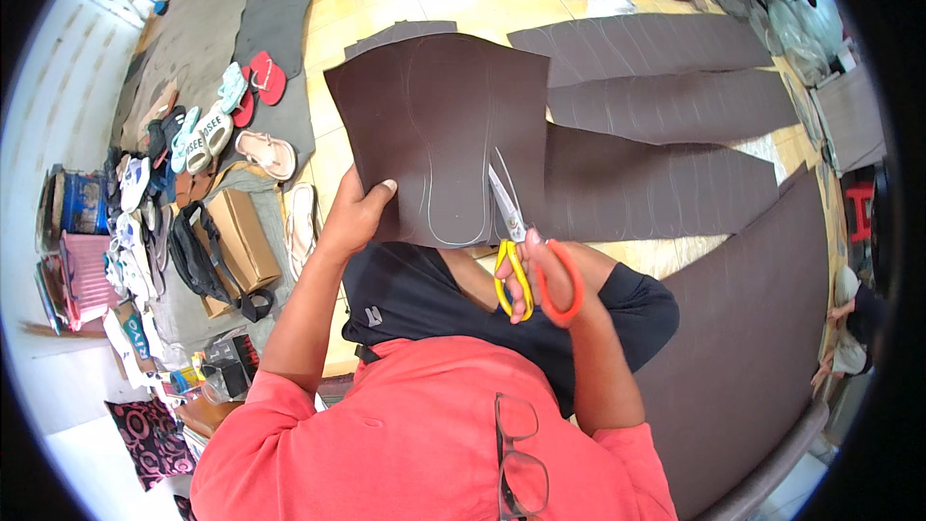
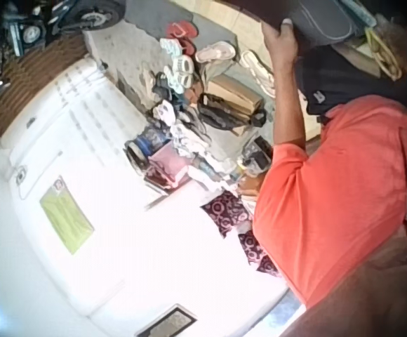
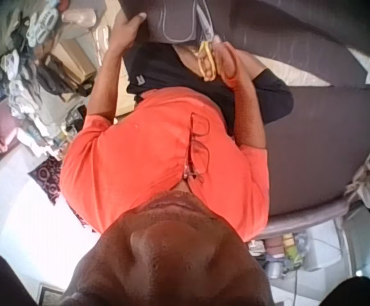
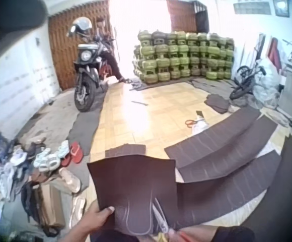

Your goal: The person sits on the floor and uses scissors to cut curved shapes from a large sheet of dark brown material. The cut pieces are stacked on the floor as the task progresses.

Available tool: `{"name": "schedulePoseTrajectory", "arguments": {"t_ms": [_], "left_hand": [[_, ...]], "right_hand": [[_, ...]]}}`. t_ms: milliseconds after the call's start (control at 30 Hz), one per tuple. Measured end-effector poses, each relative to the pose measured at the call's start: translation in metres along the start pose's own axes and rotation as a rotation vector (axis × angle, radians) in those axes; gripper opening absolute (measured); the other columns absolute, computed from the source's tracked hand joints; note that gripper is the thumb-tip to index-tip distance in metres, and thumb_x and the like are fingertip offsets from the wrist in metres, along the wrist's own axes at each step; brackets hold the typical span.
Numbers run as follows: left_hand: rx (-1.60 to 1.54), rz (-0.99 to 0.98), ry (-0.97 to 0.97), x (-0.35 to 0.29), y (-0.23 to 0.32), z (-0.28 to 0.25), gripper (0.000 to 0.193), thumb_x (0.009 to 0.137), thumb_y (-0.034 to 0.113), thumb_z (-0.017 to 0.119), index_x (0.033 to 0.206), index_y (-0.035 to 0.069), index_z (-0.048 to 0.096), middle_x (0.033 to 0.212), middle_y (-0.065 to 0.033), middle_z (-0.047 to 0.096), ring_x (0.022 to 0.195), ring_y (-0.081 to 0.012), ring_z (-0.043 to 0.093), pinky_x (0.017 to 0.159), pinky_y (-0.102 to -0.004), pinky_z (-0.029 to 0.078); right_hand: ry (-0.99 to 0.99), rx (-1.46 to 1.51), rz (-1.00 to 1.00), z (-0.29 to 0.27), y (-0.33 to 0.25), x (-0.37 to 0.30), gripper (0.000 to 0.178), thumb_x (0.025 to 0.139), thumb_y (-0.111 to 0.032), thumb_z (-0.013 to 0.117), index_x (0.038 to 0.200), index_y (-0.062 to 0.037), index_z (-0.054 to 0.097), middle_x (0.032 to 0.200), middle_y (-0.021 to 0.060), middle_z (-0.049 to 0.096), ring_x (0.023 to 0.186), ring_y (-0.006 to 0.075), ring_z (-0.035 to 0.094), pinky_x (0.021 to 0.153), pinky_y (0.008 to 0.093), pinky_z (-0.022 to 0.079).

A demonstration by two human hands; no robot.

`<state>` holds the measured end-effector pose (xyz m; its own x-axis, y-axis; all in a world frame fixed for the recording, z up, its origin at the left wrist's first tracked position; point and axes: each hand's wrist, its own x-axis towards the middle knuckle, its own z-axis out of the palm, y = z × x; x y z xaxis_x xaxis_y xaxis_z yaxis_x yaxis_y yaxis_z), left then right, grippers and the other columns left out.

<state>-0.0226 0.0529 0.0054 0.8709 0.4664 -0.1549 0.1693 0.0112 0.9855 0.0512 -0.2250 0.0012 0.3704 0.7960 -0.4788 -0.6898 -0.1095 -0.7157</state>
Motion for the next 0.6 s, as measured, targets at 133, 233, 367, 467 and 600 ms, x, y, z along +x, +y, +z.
{"name": "schedulePoseTrajectory", "arguments": {"t_ms": [133,233,367,467,600], "left_hand": [[-0.16,-0.13,-0.071,-0.011,0.001,0.01,0.043,0.083,-0.001,0.054,0.126,-0.005,0.05,0.117,-0.0109,0.059,0.108,-0.019,0.054,0.096,-0.0325,0.041],[-0.333,-0.207,-0.099,-0.014,-0.003,0.017,0.047,0.08,-0.002,0.057,0.126,-0.003,0.05,0.117,-0.0116,0.059,0.107,-0.0222,0.057,0.095,-0.0358,0.043],[-0.285,-0.188,-0.131,-0.021,0.007,0.03,0.047,0.08,-0.001,0.057,0.126,-0.003,0.049,0.116,-0.0112,0.06,0.107,-0.0216,0.057,0.095,-0.0353,0.044],[-0.263,-0.19,-0.12,-0.023,0.006,0.034,0.047,0.081,-0.001,0.056,0.127,-0.003,0.049,0.117,-0.0109,0.059,0.107,-0.0213,0.057,0.095,-0.035,0.043],[-0.272,-0.197,-0.111,-0.022,0.004,0.03,0.046,0.081,-0.001,0.056,0.126,-0.003,0.05,0.116,-0.0109,0.06,0.107,-0.0213,0.057,0.095,-0.0345,0.043]], "right_hand": [[0.037,-0.126,-0.073,-0.01,-0.004,0.006,0.06,0.101,-0.051,0.03,0.087,0.0013,0.055,0.063,0.0063,0.05,0.05,0.017,0.053,0.05,0.0299,0.05],[0.163,-0.146,-0.28,0.003,0.015,0.019,0.038,0.099,-0.034,0.047,0.086,0.001,0.053,0.064,0.0078,0.05,0.052,0.0162,0.054,0.053,0.031,0.049],[0.401,-0.412,-0.575,0.001,0.056,0.041,0.03,0.1,-0.026,0.044,0.098,0.0017,0.055,0.07,0.0035,0.052,0.052,0.0101,0.051,0.05,0.0234,0.045],[0.502,-0.523,-0.614,0.007,0.062,0.045,0.022,0.097,-0.015,0.044,0.101,0.0021,0.056,0.069,0.0021,0.053,0.051,0.0071,0.05,0.045,0.0197,0.042],[0.436,-0.204,-0.387,0.02,0.049,0.03,0.02,0.096,-0.012,0.043,0.099,0.0022,0.056,0.065,0.0012,0.052,0.049,0.0063,0.05,0.043,0.0195,0.04]]}}
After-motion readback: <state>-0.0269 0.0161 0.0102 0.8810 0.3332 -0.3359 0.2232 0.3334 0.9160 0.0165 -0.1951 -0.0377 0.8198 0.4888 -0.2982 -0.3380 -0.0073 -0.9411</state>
